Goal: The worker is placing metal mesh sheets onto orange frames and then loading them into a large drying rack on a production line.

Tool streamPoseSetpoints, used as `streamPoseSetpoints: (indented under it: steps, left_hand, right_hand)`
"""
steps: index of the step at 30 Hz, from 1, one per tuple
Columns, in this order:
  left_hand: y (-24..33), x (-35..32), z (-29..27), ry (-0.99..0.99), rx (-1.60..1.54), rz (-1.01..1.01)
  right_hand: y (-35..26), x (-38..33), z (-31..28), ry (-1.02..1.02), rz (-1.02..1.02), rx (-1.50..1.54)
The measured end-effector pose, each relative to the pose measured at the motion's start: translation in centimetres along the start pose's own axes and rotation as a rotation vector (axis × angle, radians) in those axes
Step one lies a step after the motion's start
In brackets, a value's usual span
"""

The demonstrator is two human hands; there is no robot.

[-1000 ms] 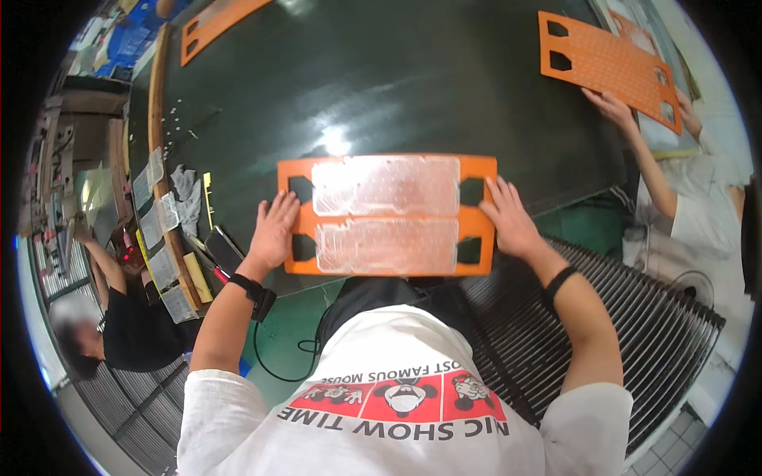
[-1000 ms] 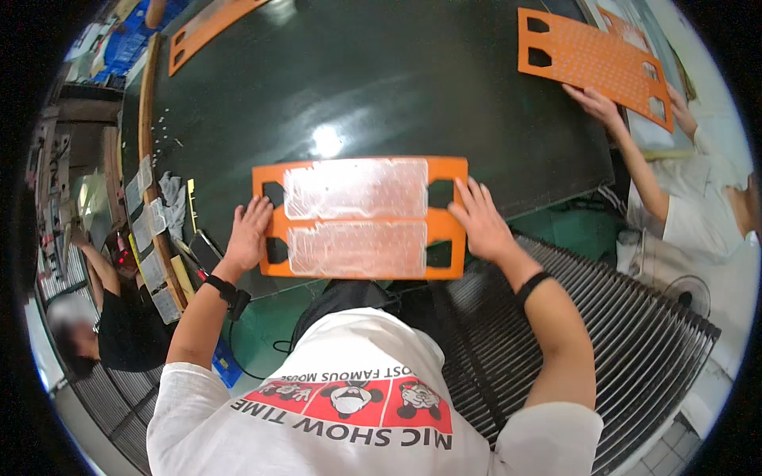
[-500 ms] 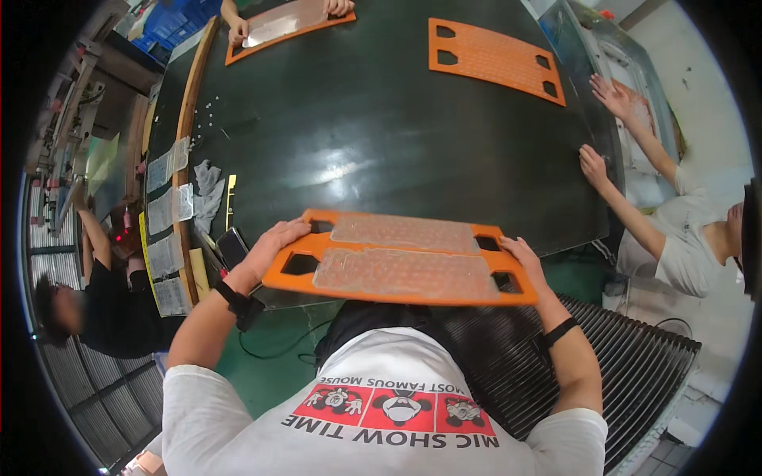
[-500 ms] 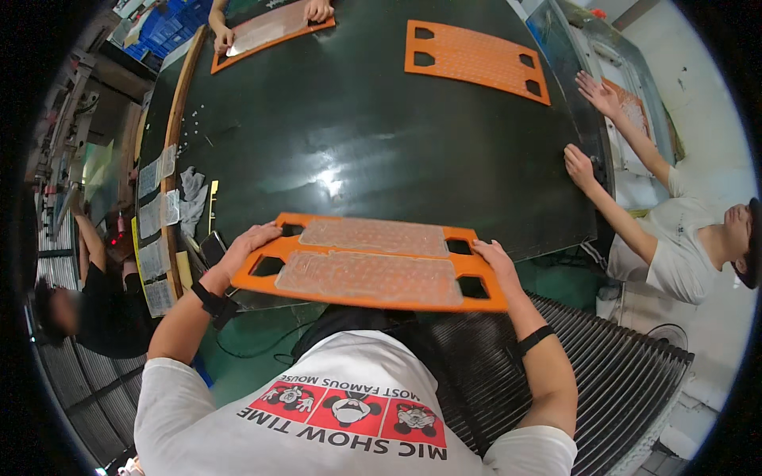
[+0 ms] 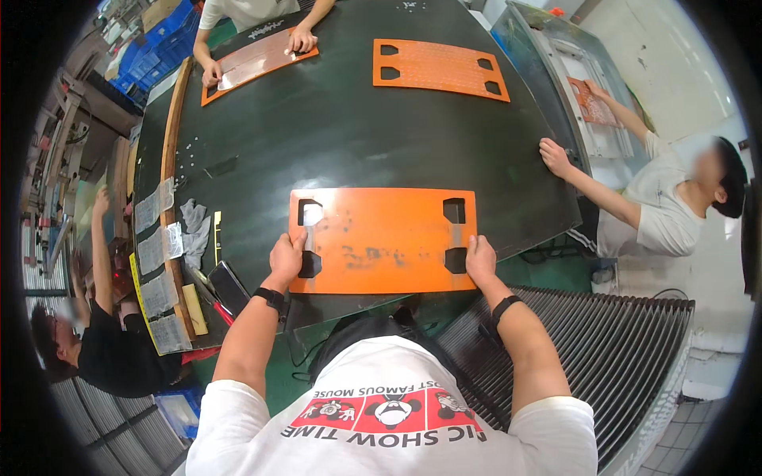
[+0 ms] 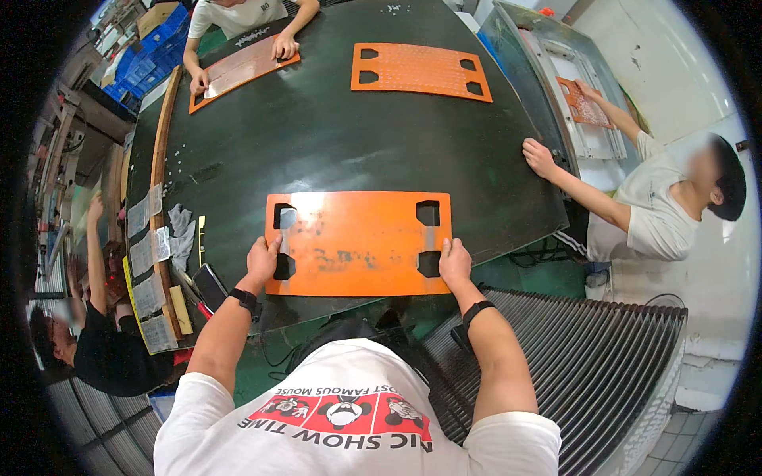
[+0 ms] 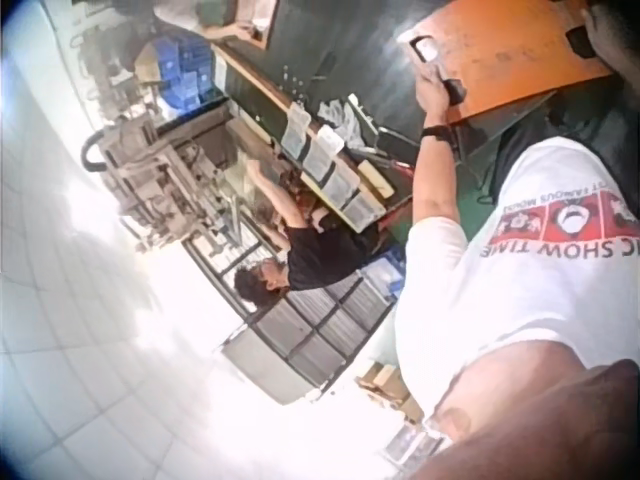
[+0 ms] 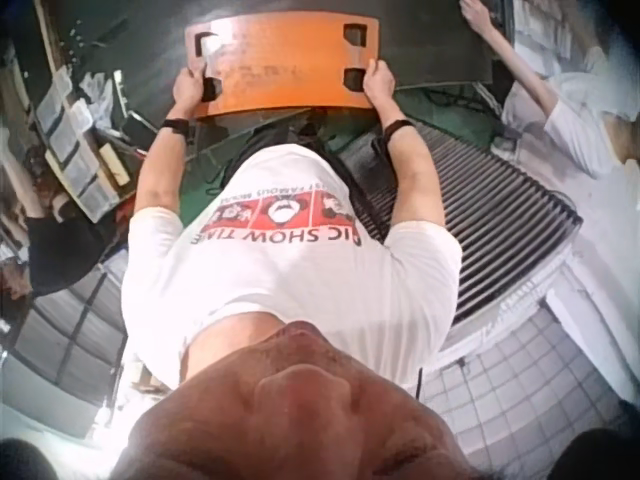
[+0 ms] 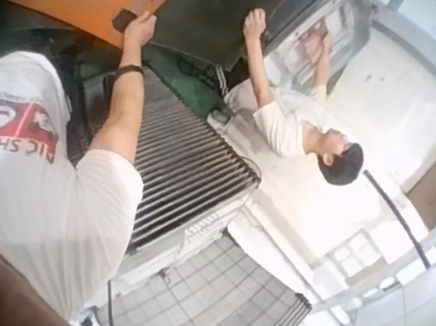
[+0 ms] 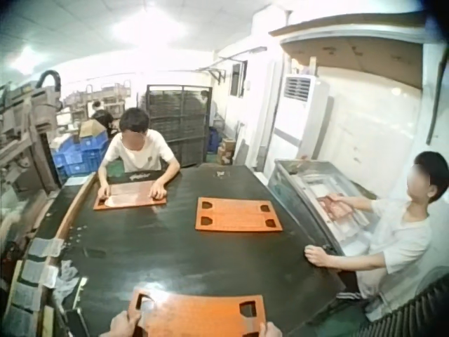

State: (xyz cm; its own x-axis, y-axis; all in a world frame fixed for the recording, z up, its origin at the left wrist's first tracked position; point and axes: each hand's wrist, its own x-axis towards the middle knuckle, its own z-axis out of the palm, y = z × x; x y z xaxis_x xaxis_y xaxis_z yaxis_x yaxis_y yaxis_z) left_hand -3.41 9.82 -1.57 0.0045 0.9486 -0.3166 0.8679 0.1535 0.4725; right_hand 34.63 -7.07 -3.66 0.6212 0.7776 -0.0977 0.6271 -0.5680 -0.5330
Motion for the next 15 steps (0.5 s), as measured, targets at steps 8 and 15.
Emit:
streamPoseSetpoints:
  steps: [8,15]
  left_hand:
    - [-0.6,0.5,0.1,-0.015,-0.007,0.038]
    - [-0.7,1.3,0.0,-0.052,-0.028,0.04]
  right_hand:
    - [1.0,0.2,0.6,-0.006,-0.05,-0.02]
    - [0.4,0.4,0.0,-0.007,-0.018,0.008]
